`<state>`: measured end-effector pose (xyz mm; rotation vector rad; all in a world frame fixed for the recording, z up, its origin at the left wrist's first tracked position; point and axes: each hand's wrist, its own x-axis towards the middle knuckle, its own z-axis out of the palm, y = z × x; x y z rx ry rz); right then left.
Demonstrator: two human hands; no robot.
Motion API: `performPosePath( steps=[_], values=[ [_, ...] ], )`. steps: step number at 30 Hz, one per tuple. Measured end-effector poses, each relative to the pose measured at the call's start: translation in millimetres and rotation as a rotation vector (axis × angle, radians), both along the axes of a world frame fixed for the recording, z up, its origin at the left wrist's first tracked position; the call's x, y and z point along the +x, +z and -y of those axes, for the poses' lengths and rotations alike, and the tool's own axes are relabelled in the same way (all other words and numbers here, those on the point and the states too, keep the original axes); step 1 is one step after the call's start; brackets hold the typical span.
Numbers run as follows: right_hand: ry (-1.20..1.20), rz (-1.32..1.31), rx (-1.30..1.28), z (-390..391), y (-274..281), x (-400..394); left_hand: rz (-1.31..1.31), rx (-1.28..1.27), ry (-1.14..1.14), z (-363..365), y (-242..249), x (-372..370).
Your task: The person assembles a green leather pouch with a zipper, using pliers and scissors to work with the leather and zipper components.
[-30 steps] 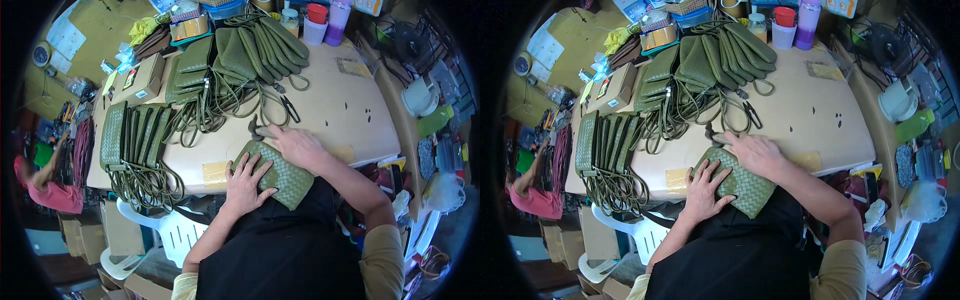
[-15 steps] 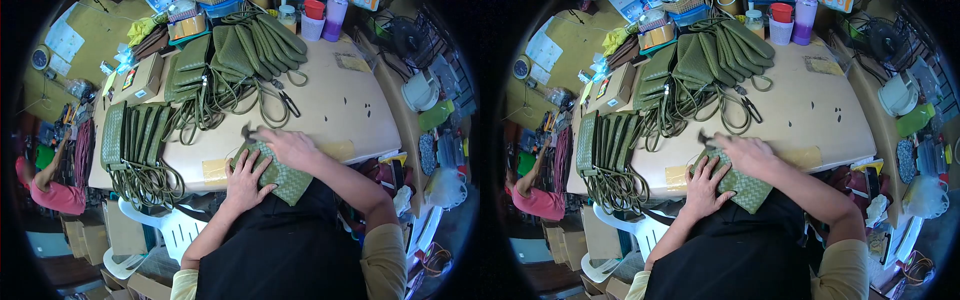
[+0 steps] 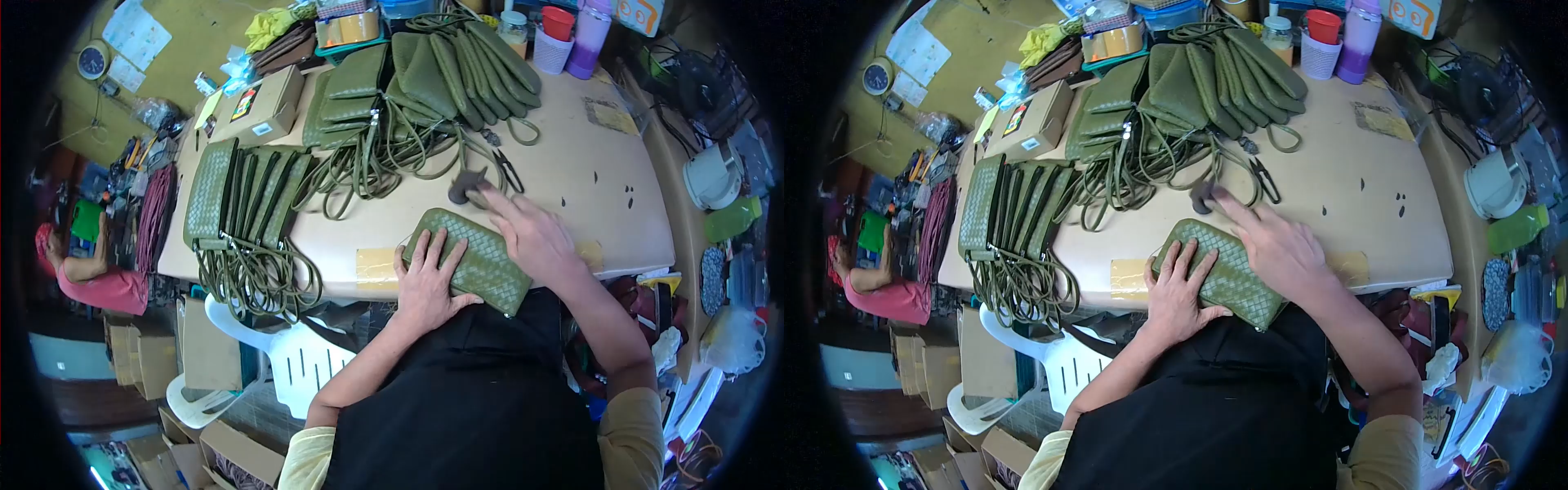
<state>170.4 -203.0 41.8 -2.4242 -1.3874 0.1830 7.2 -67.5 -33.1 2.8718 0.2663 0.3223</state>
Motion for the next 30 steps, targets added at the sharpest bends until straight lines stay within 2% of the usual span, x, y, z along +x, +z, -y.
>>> performPosePath(
  steps=[1, 2, 3, 5, 7, 9, 11, 12, 13, 15, 16, 17, 18, 19, 21, 23, 24, 25, 27, 28, 29, 30],
  values=[
    [0.035, 0.008, 0.069, 5.5, -14.7, -1.9, 0.007, -0.018, 0.001, 0.6, 0.5, -0.8],
    [0.045, 0.008, 0.068, 9.5, -23.9, -3.8, 0.064, -0.174, -0.044, -6.7, 4.9, -6.3],
    [0.014, -0.026, 0.031, 14.0, -32.6, -7.5, 0.261, -0.349, -0.061, -17.2, -0.7, -13.8],
    [-0.009, -0.057, -0.009, 13.8, -33.9, -7.7, 0.360, -0.316, 0.179, -38.1, -12.8, -35.6],
    [-0.061, -0.064, -0.095, 11.7, -29.0, -12.5, 0.176, -0.327, 0.251, -63.1, -5.0, -62.5],
    [-0.063, -0.074, -0.085, 12.5, -30.3, -14.2, -0.032, -0.298, 0.455, -73.0, 19.2, -81.2],
    [-0.059, -0.077, -0.070, 11.3, -30.5, -13.5, -0.028, -0.243, 0.601, -77.7, 33.1, -89.4],
    [-0.057, -0.080, -0.055, 10.7, -31.1, -12.8, 0.116, -0.126, 0.525, -74.6, 33.7, -86.8],
    [-0.058, -0.085, -0.041, 11.4, -31.3, -12.9, 0.267, -0.085, 0.356, -62.0, 44.1, -75.0],
    [-0.040, -0.071, 0.000, 10.9, -27.2, -10.8, 0.258, -0.314, 0.018, -32.9, 40.8, -51.5],
    [-0.018, -0.056, 0.039, 10.6, -23.6, -7.1, 0.205, -0.333, -0.150, -16.5, 42.3, -35.5],
    [-0.038, -0.047, 0.040, 10.6, -10.7, -1.7, 0.060, -0.169, -0.258, 0.2, 38.4, -25.1],
    [-0.024, -0.075, -0.049, 10.3, 10.2, 5.1, -0.009, -0.123, -0.309, 11.7, 27.4, -17.1],
    [-0.009, -0.105, -0.136, 10.3, 22.4, 10.3, -0.048, -0.044, -0.318, 18.0, 15.2, -11.6],
    [-0.020, -0.092, -0.030, 8.0, 11.3, 12.2, 0.002, 0.001, -0.277, 20.4, 2.6, -6.0],
    [-0.016, -0.087, 0.301, -1.4, -12.6, 4.3, 0.047, -0.008, -0.266, 19.0, -10.5, -1.9],
    [0.010, -0.171, 0.163, -2.1, -15.4, 2.9, 0.089, -0.020, -0.237, 19.9, -13.1, -3.5],
    [-0.004, -0.175, 0.162, 1.3, -14.9, 5.2, 0.084, -0.024, -0.250, 20.5, -13.7, -5.2],
    [0.025, -0.109, -0.110, 5.8, -6.3, 15.9, 0.109, -0.063, -0.202, 19.1, -13.0, -3.8],
    [0.069, -0.096, -0.282, 5.0, 29.2, 21.0, 0.128, -0.063, -0.203, 19.9, -14.6, -2.9],
    [0.054, -0.110, -0.278, 9.3, 25.7, 19.4, 0.116, -0.063, -0.219, 19.7, -14.0, -4.7],
    [0.025, -0.080, -0.094, 15.2, 21.5, 20.5, 0.117, -0.053, -0.211, 19.4, -12.8, -3.6]
  ],
)
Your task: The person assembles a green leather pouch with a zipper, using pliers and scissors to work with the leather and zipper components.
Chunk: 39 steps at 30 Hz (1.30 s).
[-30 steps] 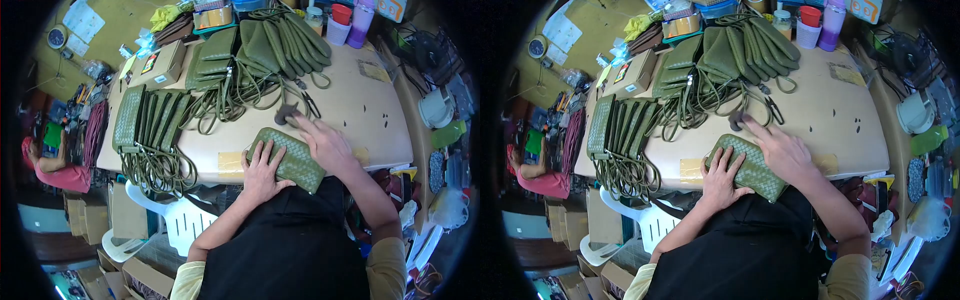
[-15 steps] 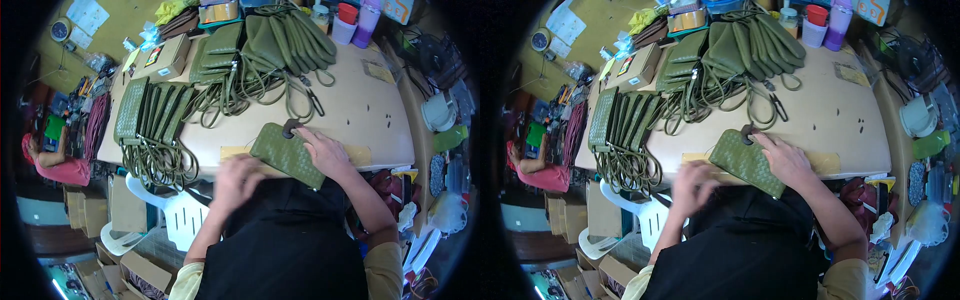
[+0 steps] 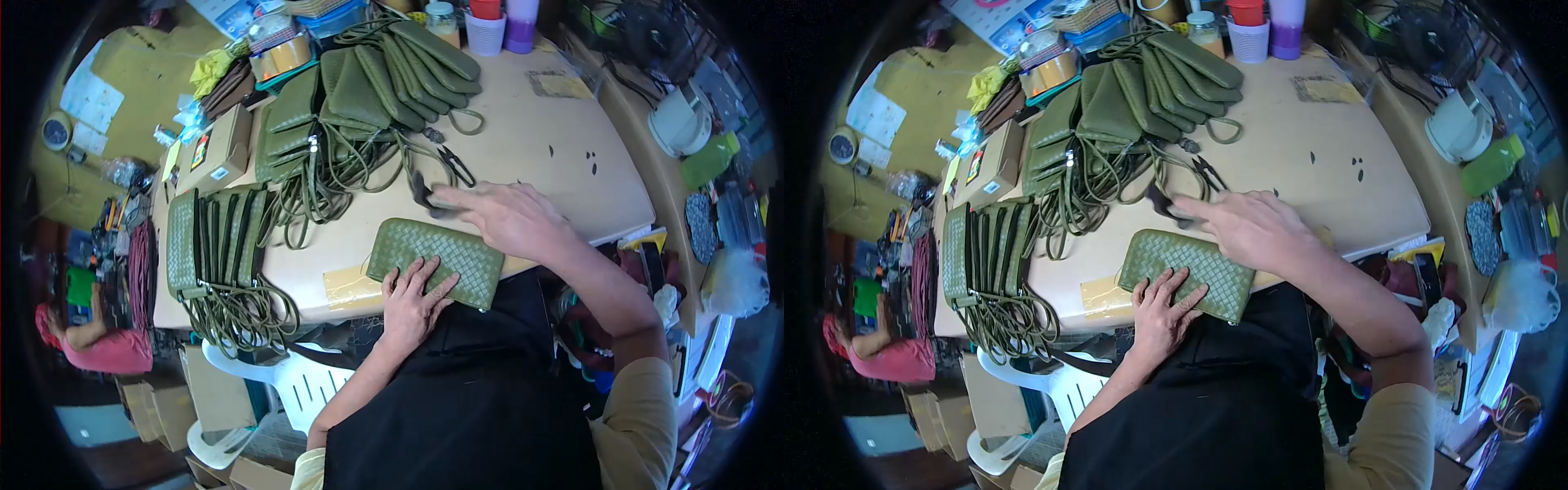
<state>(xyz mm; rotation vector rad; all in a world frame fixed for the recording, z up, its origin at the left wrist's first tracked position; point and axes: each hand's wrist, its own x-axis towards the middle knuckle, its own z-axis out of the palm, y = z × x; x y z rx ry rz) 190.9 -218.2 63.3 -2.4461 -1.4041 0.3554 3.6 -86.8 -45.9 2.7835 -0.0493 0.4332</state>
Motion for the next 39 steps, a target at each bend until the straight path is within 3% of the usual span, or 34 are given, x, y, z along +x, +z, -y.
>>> performPosePath(
  steps=[2, 3, 6, 7, 9, 12, 13, 15, 17, 19, 20, 21, 23, 24, 26, 29, 31, 34, 35, 37, 39],
  values=[
    [-0.033, -0.044, 0.280, 13.6, -34.2, 2.1, 0.014, -0.013, 0.010, 1.9, 1.4, 0.9],
    [-0.046, -0.042, 0.275, 22.7, -30.1, 2.6, 0.014, -0.018, -0.004, 3.4, 2.2, 1.1],
    [-0.047, 0.079, -0.213, 40.0, 15.7, 8.4, 0.022, -0.005, 0.020, 3.2, 2.9, 2.0],
    [-0.062, 0.072, -0.210, 45.6, 13.4, 6.4, 0.016, -0.002, 0.004, 3.6, 2.9, 1.0],
    [-0.186, 0.060, 0.151, 64.9, 7.8, 1.2, 0.036, 0.001, 0.041, 6.4, 4.9, 3.0],
    [-0.076, 0.036, 0.133, 91.1, -35.8, -14.6, 0.031, -0.019, 0.069, 13.3, 7.0, 6.2],
    [-0.080, 0.040, 0.132, 88.7, -15.9, -15.9, 0.031, -0.018, 0.083, 13.7, 9.8, 7.0],
    [-0.200, 0.029, -0.211, 86.5, 29.1, -17.9, 0.014, -0.010, 0.068, 15.1, 12.7, 7.2],
    [-0.285, 0.015, -0.076, 95.3, 18.3, -20.7, -0.016, -0.021, -0.036, 14.6, 7.0, 11.3],
    [-0.303, -0.025, 0.186, 104.6, -26.5, -27.0, -0.002, -0.016, -0.041, 15.4, 6.5, 11.6],
    [-0.307, -0.054, 0.162, 108.0, -42.0, -31.9, -0.001, -0.021, -0.036, 15.5, 6.1, 12.4],
    [-0.314, -0.051, 0.167, 112.0, -27.6, -32.0, -0.001, -0.021, -0.035, 13.8, 6.8, 13.8],
    [-0.271, 0.038, -0.121, 122.1, 14.4, -27.6, 0.015, -0.019, -0.024, 14.9, 6.9, 16.6],
    [-0.280, 0.032, -0.123, 121.2, 9.1, -32.4, 0.015, -0.012, -0.024, 14.7, 6.5, 15.3],
    [-0.433, 0.006, 0.257, 116.5, -9.0, -42.9, 0.023, -0.026, -0.016, 17.2, 6.5, 18.9],
    [-0.354, -0.056, 0.056, 121.8, -28.0, -41.2, 0.053, -0.008, 0.000, 16.0, 6.8, 19.4],
    [-0.269, 0.031, -0.014, 124.2, -2.1, -38.4, 0.038, 0.004, -0.001, 17.0, 5.8, 18.8],
    [-0.433, 0.046, 0.328, 111.0, -21.4, -45.9, 0.017, 0.021, -0.002, 16.5, 6.6, 18.0],
    [-0.429, 0.044, 0.328, 111.9, -30.1, -43.6, 0.015, 0.022, 0.002, 17.9, 9.9, 16.8],
    [-0.325, -0.035, 0.058, 106.2, -24.2, -31.7, -0.035, 0.006, 0.021, 21.2, 19.1, 20.3],
    [-0.270, 0.048, 0.030, 102.9, -13.1, -27.4, -0.058, 0.036, 0.010, 21.5, 20.7, 19.4]
  ],
)
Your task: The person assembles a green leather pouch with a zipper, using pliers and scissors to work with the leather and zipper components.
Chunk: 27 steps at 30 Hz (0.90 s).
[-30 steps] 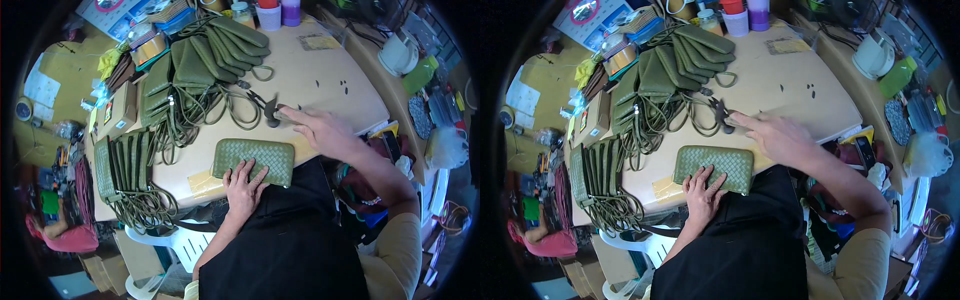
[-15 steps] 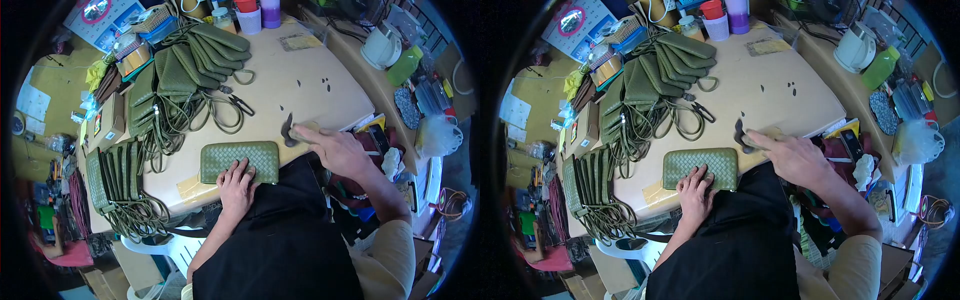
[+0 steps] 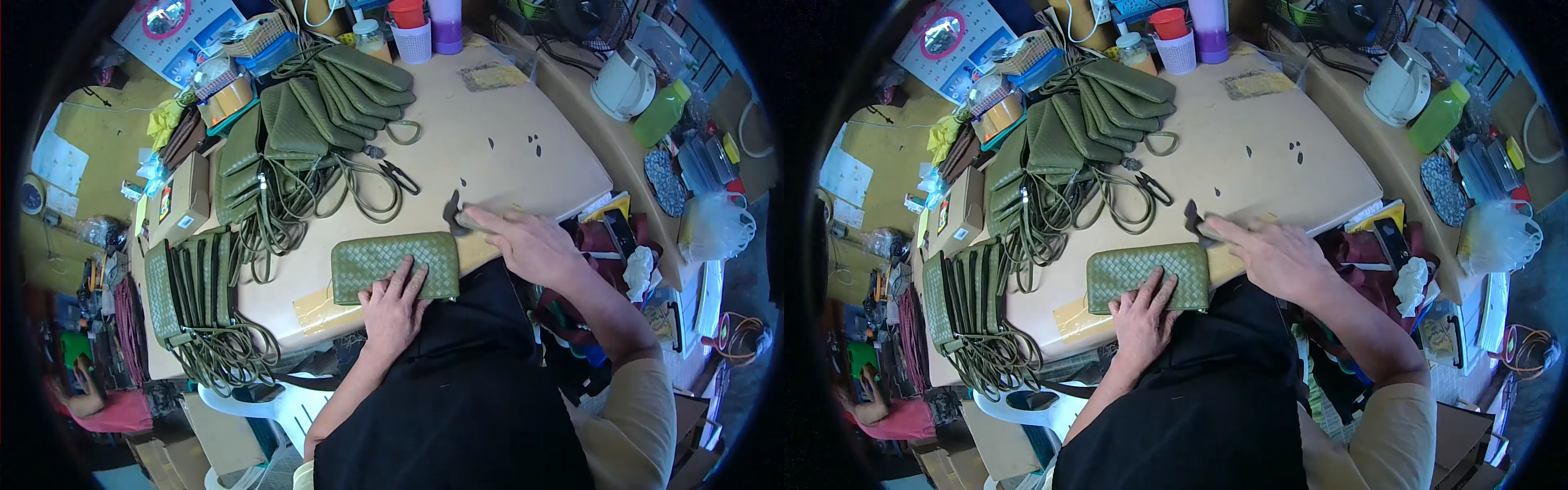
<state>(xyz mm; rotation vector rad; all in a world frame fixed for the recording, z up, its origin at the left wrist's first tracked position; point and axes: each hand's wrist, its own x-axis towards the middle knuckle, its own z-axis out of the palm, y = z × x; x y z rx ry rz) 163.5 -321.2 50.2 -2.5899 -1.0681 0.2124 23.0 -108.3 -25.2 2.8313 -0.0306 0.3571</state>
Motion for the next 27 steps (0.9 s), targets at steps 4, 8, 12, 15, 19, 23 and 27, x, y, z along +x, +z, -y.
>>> performPosePath(
  steps=[4, 8, 12, 15, 19, 23, 27],
  values=[
    [0.026, 0.073, 0.247, -16.7, -13.4, 2.1, -0.050, 0.017, -0.034, -2.3, -3.2, -3.1],
    [0.153, 0.137, -0.041, -31.3, 7.4, 12.7, 0.054, 0.013, -0.048, -3.9, -7.3, -0.2],
    [0.157, -0.012, 0.104, -50.4, 4.4, 10.9, 0.025, -0.057, -0.046, -4.7, -10.0, -0.8],
    [0.220, 0.005, -0.060, -74.1, 29.4, 20.1, 0.039, -0.047, -0.045, -5.6, -9.9, -1.0],
    [0.276, -0.039, 0.216, -125.1, -7.2, 15.0, 0.030, -0.045, -0.048, -6.3, -12.3, -1.9],
    [0.387, -0.056, -0.059, -145.2, 2.4, 18.6, 0.024, -0.071, -0.043, -8.7, -15.2, -5.1],
    [0.352, 0.060, -0.108, -145.8, 38.3, 22.9, 0.060, -0.080, -0.030, -6.7, -15.1, -1.0]
  ],
)
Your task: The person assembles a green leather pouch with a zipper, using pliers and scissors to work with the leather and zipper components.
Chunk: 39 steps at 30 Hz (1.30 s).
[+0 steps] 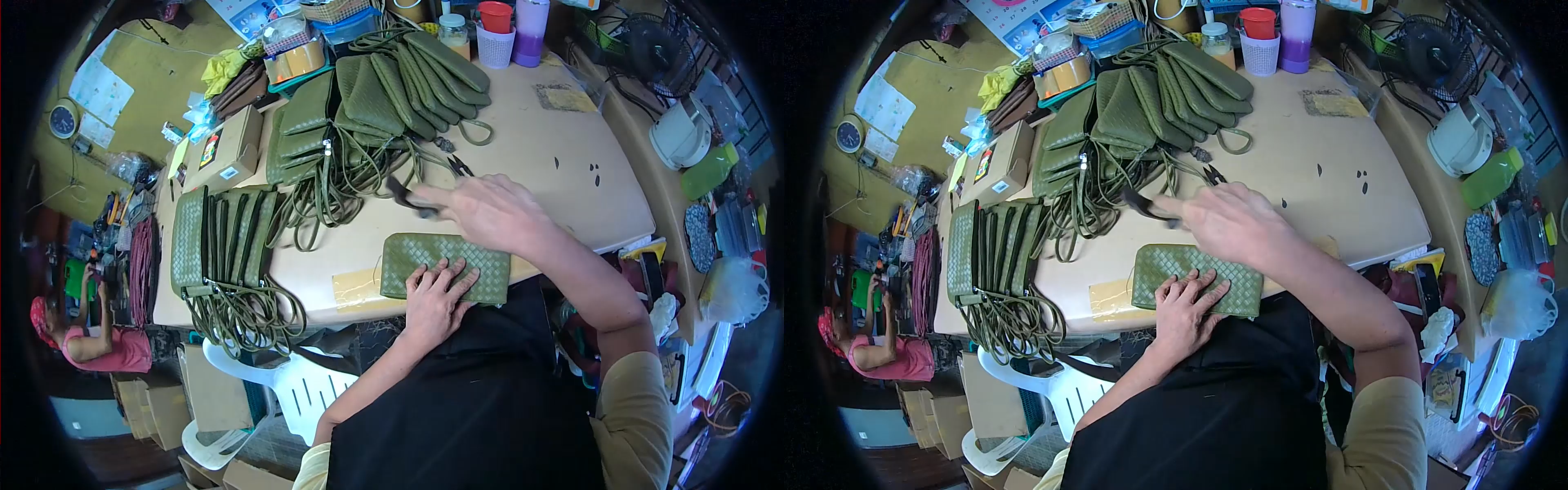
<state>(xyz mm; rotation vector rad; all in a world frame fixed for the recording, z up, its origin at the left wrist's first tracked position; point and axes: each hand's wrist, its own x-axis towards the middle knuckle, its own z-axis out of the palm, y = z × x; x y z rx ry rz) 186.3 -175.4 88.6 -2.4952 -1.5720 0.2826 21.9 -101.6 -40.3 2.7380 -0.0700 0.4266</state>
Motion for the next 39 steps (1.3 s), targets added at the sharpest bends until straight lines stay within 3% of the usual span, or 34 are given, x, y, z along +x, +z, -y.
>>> performPosePath(
  steps=[1, 3, 5, 7, 9, 11, 13, 15, 17, 19, 20, 24, 26, 27, 29, 30, 32, 35, 37, 39],
  values=[
    [-0.040, -0.051, 0.167, 0.2, -8.5, 1.1, 0.001, 0.002, 0.003, 0.6, -0.3, 0.1],
    [0.015, -0.098, 0.177, 3.0, -52.1, -3.9, -0.019, 0.000, 0.001, 1.2, -0.8, -0.2],
    [0.070, -0.148, 0.199, 4.7, -54.3, -7.6, -0.044, 0.010, -0.001, -2.4, 0.3, -2.2],
    [0.029, -0.121, -0.127, 15.7, -6.9, -4.6, 0.004, -0.015, -0.017, -1.6, -0.3, 0.2],
    [-0.027, -0.152, -0.166, 37.4, 3.1, -3.9, -0.014, -0.010, -0.016, -0.7, 2.7, 0.0],
    [-0.153, -0.129, 0.493, 69.6, -23.6, -1.6, -0.012, -0.019, -0.015, -0.2, 2.3, -0.2],
    [-0.207, -0.184, 0.535, 98.1, -45.7, -12.7, -0.034, -0.032, -0.019, 2.5, 6.8, -0.6],
    [-0.262, -0.129, 0.167, 123.5, -55.8, -14.8, -0.042, -0.020, -0.021, -2.8, 10.0, 0.4],
    [-0.250, -0.005, 0.137, 129.1, -52.2, -5.8, -0.071, 0.068, -0.098, -11.2, 9.6, 0.3],
    [-0.435, 0.024, 0.297, 123.3, -61.6, 9.4, -0.026, -0.101, -0.138, -33.1, 21.5, -1.2],
    [-0.520, 0.088, 0.189, 112.3, -59.8, 18.0, -0.033, -0.046, -0.113, -42.4, 27.8, -1.1],
    [-0.489, 0.236, 0.233, 84.0, -100.3, 65.3, -0.068, 0.108, -0.008, -61.4, 76.8, -3.1],
    [-0.249, 0.638, 0.628, 73.3, -95.9, 72.6, -0.064, 0.099, 0.019, -64.9, 102.0, -2.3],
    [-0.233, 0.638, 0.635, 70.6, -83.7, 66.5, -0.082, 0.079, 0.031, -66.1, 109.2, -3.3],
    [-0.313, -0.559, 0.709, 69.6, -40.1, 37.2, -0.067, 0.034, 0.033, -70.7, 113.2, 1.2],
    [-0.306, -0.562, 0.703, 67.5, -25.7, 17.2, -0.084, 0.037, 0.018, -72.4, 112.8, 4.5],
    [-0.144, -0.412, 0.354, 63.9, -11.1, -20.1, -0.111, 0.038, -0.002, -75.6, 109.6, 9.6],
    [-0.303, -0.550, 0.367, 64.1, -26.8, -19.0, -0.032, -0.006, -0.021, -82.0, 104.5, 16.9],
    [-0.297, -0.601, 0.463, 70.4, -38.3, -15.4, -0.136, -0.152, 0.081, -96.5, 102.9, 7.3],
    [-0.288, -0.651, 0.564, 74.3, -47.5, -13.3, -0.025, 0.037, 0.261, -108.1, 93.5, -6.0]
  ],
)
